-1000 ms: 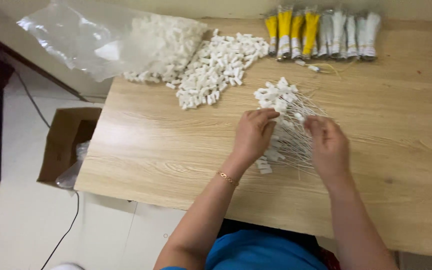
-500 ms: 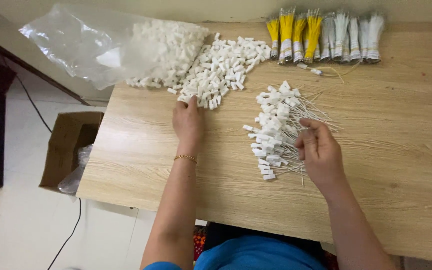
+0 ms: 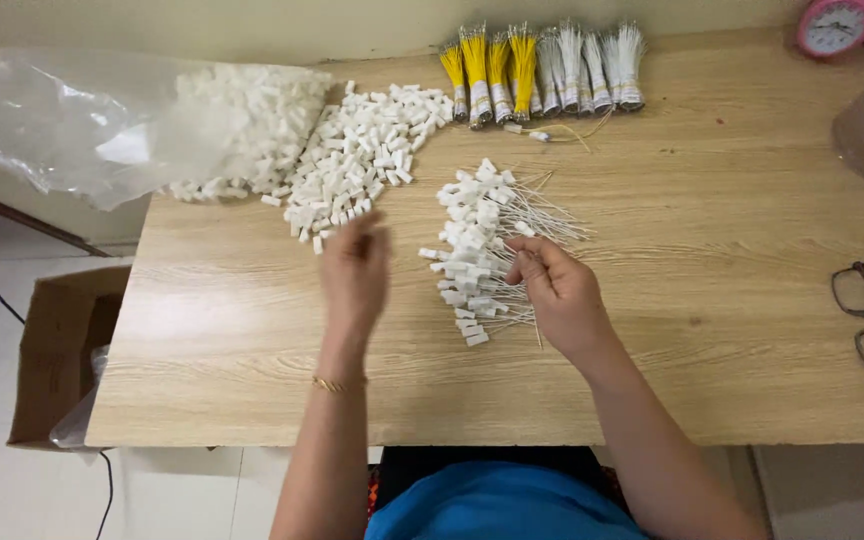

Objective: The person assembles small white cylindrical pieces onto thin sticks by hand. They pick up a white piece and a stick, fit them together, and place the assembled item on the table. Later, they handle a bundle of yellow sticks, separating a few from the bundle.

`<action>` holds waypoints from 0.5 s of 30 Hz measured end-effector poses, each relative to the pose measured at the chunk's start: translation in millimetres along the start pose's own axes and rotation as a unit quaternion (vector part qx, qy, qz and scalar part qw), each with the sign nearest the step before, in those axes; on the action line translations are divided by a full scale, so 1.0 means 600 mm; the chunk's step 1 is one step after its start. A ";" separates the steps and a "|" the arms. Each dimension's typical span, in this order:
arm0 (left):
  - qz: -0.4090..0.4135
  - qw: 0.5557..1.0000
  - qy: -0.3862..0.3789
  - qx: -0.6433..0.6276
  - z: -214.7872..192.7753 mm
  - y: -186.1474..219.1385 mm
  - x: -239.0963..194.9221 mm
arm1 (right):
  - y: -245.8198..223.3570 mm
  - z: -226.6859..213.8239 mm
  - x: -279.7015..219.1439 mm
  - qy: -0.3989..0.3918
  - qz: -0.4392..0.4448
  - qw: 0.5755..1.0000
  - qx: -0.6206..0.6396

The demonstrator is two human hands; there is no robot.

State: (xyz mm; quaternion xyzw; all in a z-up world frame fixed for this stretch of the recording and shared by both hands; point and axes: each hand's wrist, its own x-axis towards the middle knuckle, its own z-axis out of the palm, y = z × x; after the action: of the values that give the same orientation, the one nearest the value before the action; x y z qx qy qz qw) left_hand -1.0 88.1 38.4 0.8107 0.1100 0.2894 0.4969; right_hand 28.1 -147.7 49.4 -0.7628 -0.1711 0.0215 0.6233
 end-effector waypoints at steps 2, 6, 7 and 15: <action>-0.048 0.993 -0.055 -0.095 0.029 0.046 -0.029 | -0.019 -0.003 -0.011 -0.005 0.006 1.000 -0.026; -0.090 0.952 -0.156 -0.248 0.080 0.086 -0.059 | -0.039 -0.016 -0.021 -0.009 0.006 0.995 -0.098; -0.089 0.951 -0.158 -0.250 0.084 0.087 -0.060 | -0.033 -0.021 -0.020 -0.007 0.006 0.995 -0.099; -0.087 0.943 -0.180 -0.265 0.085 0.080 -0.063 | -0.068 -0.028 -0.035 -0.045 -0.020 0.988 -0.146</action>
State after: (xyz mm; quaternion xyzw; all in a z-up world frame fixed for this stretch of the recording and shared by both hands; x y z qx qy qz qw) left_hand -7.5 9.7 49.0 0.6757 0.0079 0.1132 0.7284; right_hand 2.8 -162.6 88.7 -0.8402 -0.2156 0.0181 0.4972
